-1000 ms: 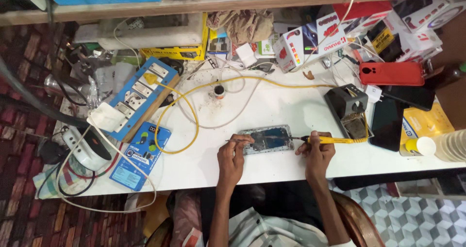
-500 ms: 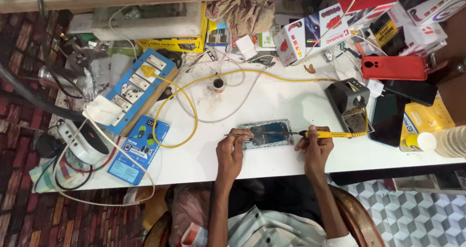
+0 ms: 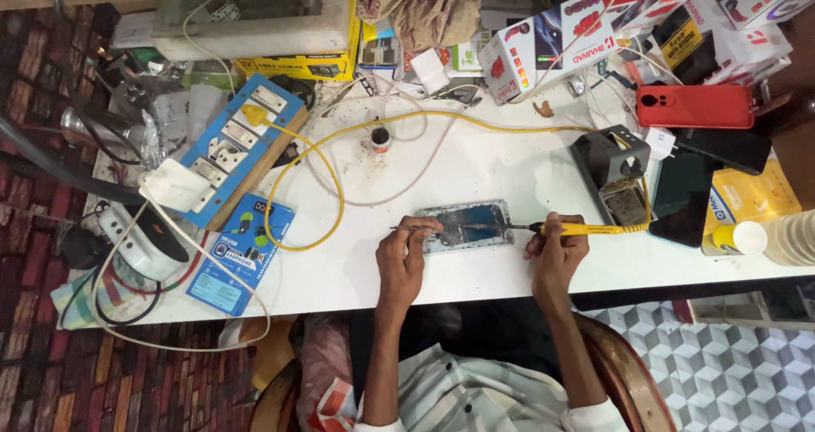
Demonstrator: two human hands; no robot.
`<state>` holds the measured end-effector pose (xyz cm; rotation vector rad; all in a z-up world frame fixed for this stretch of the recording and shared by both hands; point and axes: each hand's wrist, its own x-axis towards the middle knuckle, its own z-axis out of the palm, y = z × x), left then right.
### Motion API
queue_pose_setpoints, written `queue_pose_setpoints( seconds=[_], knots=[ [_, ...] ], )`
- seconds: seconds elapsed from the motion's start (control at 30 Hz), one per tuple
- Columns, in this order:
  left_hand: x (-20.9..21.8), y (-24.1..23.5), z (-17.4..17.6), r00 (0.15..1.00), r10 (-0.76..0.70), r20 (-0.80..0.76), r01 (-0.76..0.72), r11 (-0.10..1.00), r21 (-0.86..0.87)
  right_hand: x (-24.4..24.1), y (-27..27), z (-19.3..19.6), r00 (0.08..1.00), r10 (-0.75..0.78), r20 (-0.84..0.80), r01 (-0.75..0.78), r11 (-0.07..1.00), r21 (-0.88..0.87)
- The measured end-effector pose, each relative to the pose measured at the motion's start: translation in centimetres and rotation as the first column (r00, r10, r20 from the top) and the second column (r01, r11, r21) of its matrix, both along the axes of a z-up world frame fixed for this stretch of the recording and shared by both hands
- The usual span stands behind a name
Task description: The person uses a soldering iron and tweezers to work on a small electronic component on a cluttered workbench. They repeatedly apply heat and adjust the component with tweezers throughout the clip.
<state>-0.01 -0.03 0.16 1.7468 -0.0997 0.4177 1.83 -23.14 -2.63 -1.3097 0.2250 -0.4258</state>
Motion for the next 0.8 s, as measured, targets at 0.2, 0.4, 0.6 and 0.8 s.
queue_pose_setpoints(
  seconds=[0.2,0.4,0.6,0.8],
  knots=[
    [0.0,0.0,0.0,0.999,-0.025,0.043,0.027,0.999,-0.043,0.1,-0.3,-0.6,1.000,-0.011,0.024,0.011,0.999,0.037],
    [0.1,0.0,-0.2,0.999,0.000,0.036,0.000,1.000,-0.008,0.1,-0.3,-0.5,0.999,0.037,0.028,-0.037,0.999,0.001],
    [-0.1,0.0,-0.3,1.000,-0.010,0.019,0.011,1.000,-0.028,-0.1,0.0,0.2,0.998,0.068,-0.003,-0.068,0.997,-0.030],
    [0.0,0.1,-0.4,0.999,-0.043,-0.012,0.042,0.997,-0.058,0.0,0.1,0.5,0.997,0.071,0.007,-0.071,0.996,-0.052]
  ],
)
